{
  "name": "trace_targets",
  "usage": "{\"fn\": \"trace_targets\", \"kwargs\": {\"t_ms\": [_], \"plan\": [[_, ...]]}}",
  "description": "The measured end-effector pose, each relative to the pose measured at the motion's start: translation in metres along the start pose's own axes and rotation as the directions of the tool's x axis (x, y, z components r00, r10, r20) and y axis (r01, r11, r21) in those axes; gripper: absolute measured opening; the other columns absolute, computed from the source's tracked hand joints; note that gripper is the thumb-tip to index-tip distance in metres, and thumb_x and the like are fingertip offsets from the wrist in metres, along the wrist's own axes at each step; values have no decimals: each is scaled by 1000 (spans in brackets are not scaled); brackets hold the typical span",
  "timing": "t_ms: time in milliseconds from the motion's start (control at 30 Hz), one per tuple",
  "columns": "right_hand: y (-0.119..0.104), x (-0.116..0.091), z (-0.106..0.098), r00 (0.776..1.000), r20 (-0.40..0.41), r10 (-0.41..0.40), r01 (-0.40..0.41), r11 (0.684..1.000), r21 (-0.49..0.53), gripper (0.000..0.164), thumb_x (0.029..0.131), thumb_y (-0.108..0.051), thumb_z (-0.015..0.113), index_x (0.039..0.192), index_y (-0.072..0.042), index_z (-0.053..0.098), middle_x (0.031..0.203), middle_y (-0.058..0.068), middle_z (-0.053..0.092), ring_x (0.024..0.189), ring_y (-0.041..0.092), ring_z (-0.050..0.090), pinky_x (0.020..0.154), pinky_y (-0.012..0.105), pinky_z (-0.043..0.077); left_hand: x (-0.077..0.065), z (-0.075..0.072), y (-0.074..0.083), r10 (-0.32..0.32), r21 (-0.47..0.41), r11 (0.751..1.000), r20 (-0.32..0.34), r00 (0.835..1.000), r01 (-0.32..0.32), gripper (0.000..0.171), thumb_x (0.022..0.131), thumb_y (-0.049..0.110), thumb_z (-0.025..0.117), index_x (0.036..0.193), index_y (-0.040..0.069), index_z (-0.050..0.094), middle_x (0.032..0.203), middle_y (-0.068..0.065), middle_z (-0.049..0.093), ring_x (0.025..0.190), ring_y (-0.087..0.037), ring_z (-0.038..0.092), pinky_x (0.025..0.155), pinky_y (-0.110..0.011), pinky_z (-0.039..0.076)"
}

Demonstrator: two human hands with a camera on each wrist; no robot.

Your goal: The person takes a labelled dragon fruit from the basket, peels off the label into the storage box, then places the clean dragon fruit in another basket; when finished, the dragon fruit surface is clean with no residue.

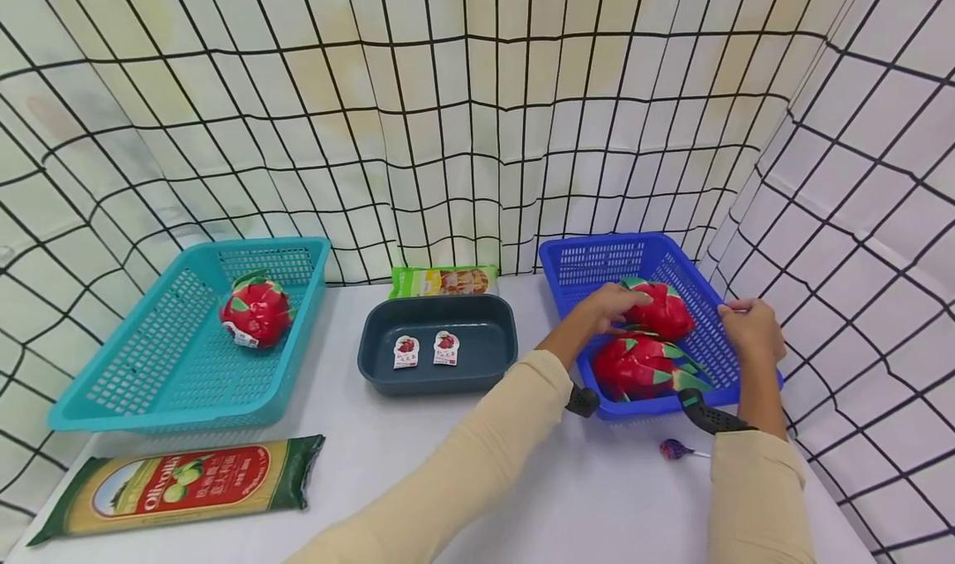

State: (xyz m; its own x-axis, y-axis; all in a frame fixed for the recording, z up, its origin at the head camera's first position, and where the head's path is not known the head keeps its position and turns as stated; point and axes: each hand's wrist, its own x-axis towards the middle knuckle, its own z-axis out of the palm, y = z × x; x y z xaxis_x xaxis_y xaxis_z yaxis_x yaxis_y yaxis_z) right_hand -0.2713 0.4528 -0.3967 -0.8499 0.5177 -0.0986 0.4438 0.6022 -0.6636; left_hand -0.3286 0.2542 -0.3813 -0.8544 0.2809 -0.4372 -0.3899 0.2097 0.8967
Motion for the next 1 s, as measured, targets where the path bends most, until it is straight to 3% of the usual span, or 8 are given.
{"fn": "trace_targets", "kwargs": {"t_ms": [167,467,700,1000], "plan": [[1,1,0,1000,6,-6,6,1000,-2,51,102,-36,40,133,4,46,135,33,48,113,50,46,87,60,33,0,-3,3,-7,-46,999,-36,999,5,48,89,26,69,129,5,52,124,-13,59,119,-36,57,96,-45,54],[1,0,-1,1000,3,-1,1,1000,3,50,102,-36,41,131,4,47,132,33,49,111,49,46,84,58,33,9,-8,6,-8,-41,999,-55,998,6,48,88,29,71,128,8,54,120,-10,61,117,-34,60,97,-46,53],[0,-3,-5,1000,-15,-14,13,1000,-9,48,102,-35,41,128,5,47,129,33,51,111,49,46,80,55,33,4,-16,11,-10,-4,1000,-89,996,10,52,85,32,74,129,13,55,121,-9,60,117,-33,59,94,-46,54],[1,-2,-4,1000,5,-19,19,1000,-19,51,101,-36,41,130,6,46,131,34,48,113,50,45,82,57,35,-13,-45,19,91,9,996,17,996,-91,44,90,29,69,128,11,57,126,-12,62,112,-36,63,92,-45,55]]}}
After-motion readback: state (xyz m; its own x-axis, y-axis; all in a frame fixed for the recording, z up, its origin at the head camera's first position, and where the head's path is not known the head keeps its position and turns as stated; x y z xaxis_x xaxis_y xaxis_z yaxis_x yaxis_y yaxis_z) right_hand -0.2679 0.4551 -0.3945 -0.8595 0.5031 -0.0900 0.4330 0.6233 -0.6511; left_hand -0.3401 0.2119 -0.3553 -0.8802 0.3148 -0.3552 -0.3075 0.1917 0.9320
